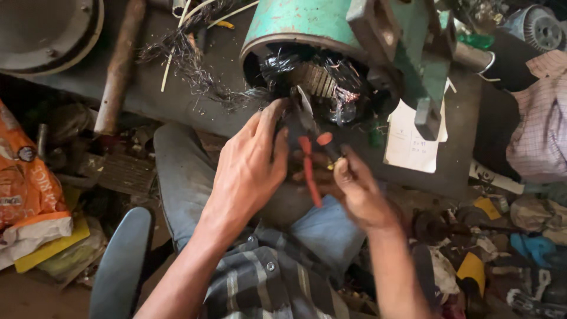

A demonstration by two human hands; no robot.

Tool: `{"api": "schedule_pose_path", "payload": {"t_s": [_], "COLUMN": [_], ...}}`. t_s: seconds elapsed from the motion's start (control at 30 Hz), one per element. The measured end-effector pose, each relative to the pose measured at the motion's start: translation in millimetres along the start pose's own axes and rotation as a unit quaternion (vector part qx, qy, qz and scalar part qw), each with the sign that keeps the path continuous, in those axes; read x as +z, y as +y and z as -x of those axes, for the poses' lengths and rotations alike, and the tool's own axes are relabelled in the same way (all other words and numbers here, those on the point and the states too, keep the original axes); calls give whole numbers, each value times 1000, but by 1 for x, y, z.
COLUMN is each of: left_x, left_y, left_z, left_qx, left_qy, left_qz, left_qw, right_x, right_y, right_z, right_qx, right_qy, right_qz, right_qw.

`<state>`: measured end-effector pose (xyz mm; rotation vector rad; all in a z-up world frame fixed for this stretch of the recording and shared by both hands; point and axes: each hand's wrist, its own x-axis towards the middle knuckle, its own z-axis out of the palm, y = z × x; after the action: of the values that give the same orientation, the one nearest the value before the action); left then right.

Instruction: The person uses a screwdriver and pliers to remove copper windings from a teal-colored motor stator held in a vise. They repeatedly pry and pull the wires out of the stator slots.

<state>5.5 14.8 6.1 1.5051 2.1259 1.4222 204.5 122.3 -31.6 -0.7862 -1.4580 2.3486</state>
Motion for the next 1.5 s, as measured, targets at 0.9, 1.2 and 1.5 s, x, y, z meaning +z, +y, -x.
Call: {"api": "schedule_pose_path", "payload": {"t_s": [0.9,1.2,1.5], "left_x": [3,-2,-6], "left_y": [17,9,10], "left_z": [-17,-16,-15], "left_qx": [-101,-106,-145], "left_qy": [-48,-48,-63], "left_qz": [75,123,147], "left_qw": [991,986,976], "right_x": [-16,-4,-13], "right_y": [-52,-6,-50], "right_z": [-1,-6,-8], "right_qx": [64,-12,99], "right_qy": [-38,-13,-11], "right_qz": [116,32,-21], "right_qw": [990,999,995]}}
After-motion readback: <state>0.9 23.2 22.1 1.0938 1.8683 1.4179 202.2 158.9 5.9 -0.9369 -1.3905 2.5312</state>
